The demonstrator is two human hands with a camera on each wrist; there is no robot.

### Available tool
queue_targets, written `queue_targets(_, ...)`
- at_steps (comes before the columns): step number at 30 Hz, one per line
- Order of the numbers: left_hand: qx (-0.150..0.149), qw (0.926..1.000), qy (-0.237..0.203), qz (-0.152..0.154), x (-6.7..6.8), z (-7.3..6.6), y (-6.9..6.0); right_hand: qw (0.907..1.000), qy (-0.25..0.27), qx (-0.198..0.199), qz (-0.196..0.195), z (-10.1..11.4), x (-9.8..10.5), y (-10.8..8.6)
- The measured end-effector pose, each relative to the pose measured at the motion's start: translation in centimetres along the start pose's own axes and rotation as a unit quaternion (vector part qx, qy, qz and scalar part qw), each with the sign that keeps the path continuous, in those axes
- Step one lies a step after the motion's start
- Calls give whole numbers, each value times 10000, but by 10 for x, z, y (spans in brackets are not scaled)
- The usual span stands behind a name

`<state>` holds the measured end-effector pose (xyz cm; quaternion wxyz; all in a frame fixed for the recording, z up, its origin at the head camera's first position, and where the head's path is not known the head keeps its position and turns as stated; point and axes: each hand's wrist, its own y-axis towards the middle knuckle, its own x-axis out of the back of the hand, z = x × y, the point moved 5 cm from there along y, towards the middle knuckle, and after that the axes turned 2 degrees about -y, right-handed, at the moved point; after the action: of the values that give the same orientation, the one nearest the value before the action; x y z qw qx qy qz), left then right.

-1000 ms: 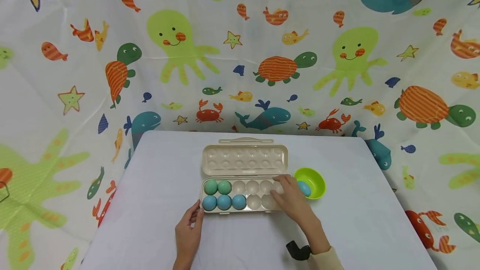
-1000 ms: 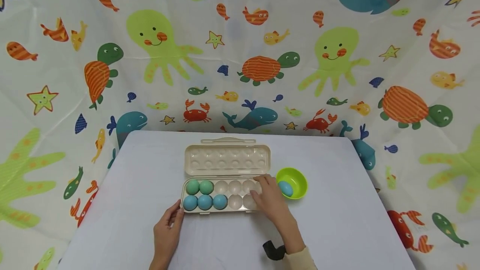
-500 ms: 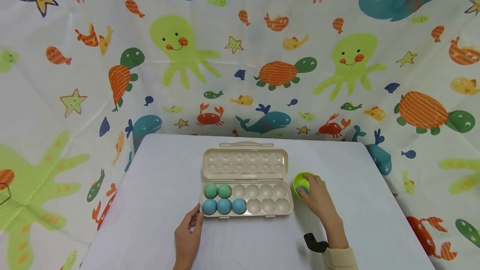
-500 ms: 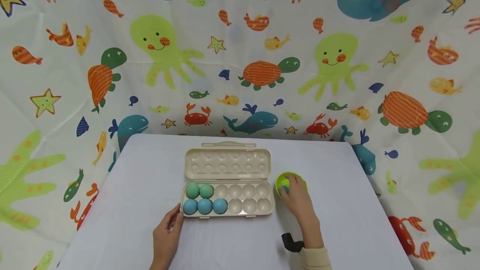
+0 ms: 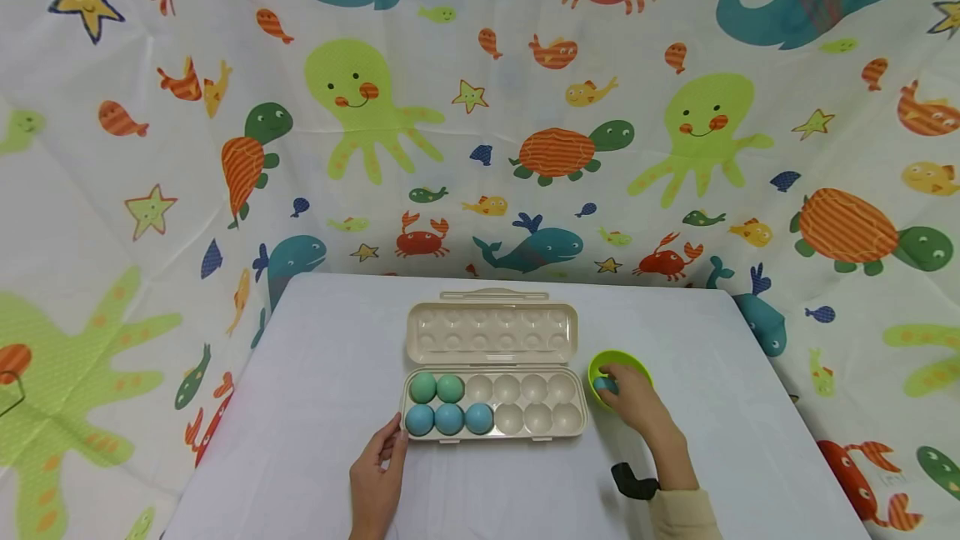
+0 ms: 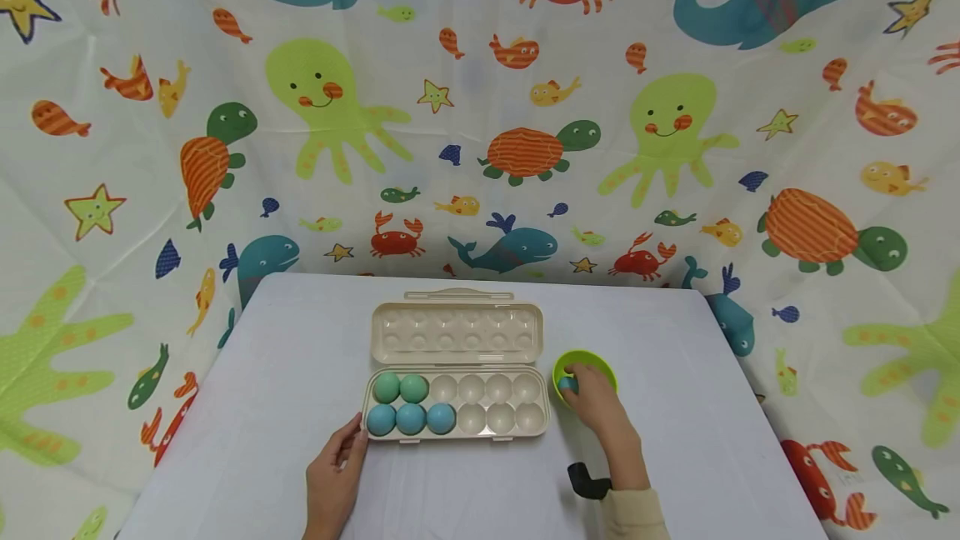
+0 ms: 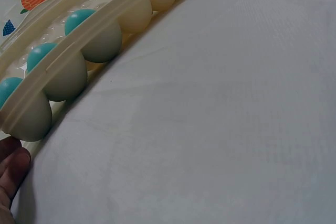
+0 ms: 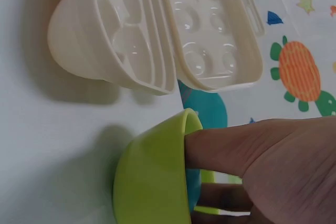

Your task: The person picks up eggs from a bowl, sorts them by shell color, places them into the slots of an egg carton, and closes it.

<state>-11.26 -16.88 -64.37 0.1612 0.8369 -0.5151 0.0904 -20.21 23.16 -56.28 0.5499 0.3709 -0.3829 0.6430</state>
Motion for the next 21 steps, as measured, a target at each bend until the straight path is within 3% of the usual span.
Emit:
queue_targets(12, 80, 9999, -109, 39, 3, 5, -5, 9993, -74, -245, 281, -6, -4, 1)
queue_targets(16, 33, 10000, -82, 45, 2, 5, -4, 9994, -91, -316, 119, -8, -3, 1)
queue_targets(21, -87, 9999, -80, 52, 1, 2, -1, 9987, 108, -361, -350, -5, 5, -1)
